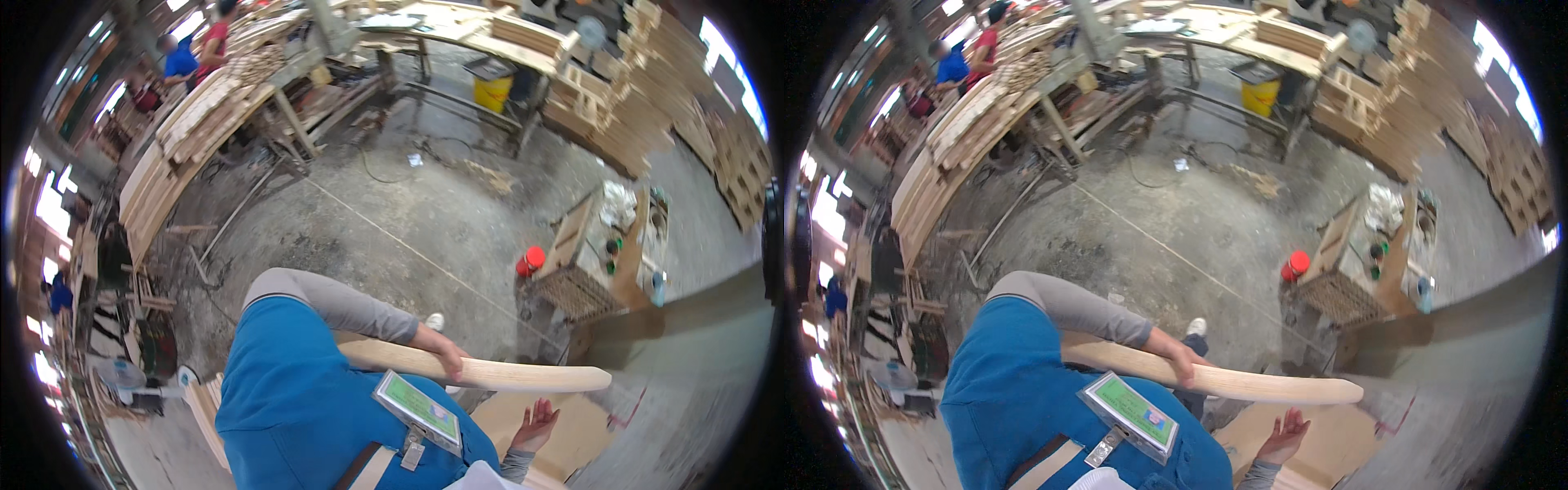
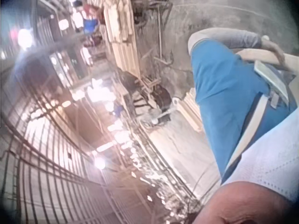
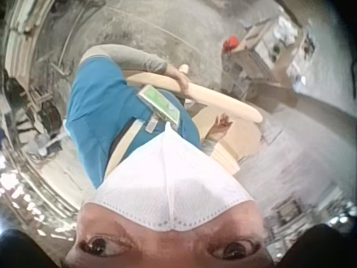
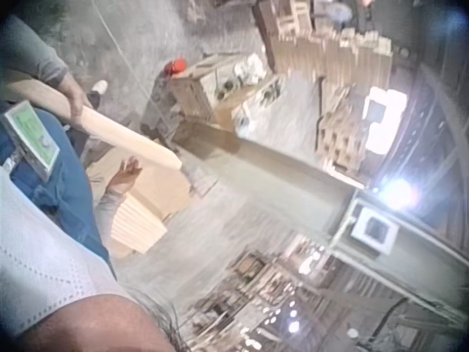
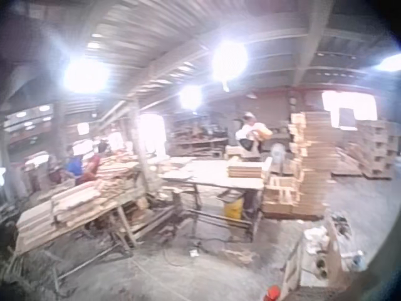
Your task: The person sits on the floor and repeatedly picks up, aligns, and stacks light-colored wooden slats with elongated holes. They carry stacks to a nearby table, place them down, and later apply a liquid from a green container using a small stick to the slats.
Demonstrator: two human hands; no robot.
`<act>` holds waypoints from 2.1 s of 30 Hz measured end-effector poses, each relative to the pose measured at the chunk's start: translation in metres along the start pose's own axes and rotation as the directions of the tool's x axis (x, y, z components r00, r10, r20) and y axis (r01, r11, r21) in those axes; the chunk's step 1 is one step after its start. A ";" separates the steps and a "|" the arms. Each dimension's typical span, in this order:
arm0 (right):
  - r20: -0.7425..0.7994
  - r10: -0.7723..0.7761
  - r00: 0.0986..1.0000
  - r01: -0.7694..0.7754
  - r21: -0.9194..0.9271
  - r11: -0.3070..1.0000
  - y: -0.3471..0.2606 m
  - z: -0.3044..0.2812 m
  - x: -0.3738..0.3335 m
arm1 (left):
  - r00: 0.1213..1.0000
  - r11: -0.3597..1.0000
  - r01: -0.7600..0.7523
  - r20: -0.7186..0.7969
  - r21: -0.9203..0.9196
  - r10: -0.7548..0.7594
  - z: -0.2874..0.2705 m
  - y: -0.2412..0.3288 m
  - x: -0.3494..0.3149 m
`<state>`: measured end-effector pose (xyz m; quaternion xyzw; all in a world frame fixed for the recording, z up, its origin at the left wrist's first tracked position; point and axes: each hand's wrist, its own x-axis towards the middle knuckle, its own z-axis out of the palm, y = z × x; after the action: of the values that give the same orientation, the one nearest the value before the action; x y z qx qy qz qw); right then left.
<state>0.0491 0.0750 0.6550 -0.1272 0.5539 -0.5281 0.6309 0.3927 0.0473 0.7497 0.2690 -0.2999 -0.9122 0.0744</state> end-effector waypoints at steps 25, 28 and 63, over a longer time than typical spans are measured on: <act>0.751 0.502 0.429 0.071 -0.582 0.810 0.247 0.640 -0.067 | 0.100 0.843 -0.408 -0.901 0.350 0.423 -0.020 -0.174 -0.503; 0.760 0.526 0.381 0.158 -0.614 0.773 0.283 0.707 -0.080 | -0.015 0.850 -0.383 -0.922 0.362 0.387 -0.039 -0.179 -0.549; 0.703 0.512 0.493 0.107 -0.633 0.767 0.554 1.180 -0.140 | -0.605 0.733 0.672 -0.652 -0.110 0.457 -0.411 -0.117 -1.214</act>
<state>1.3475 -0.0861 0.7391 -0.4903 0.3212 -0.1070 0.8031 1.6405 0.2944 0.9443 0.9605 -0.2726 0.0393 0.0405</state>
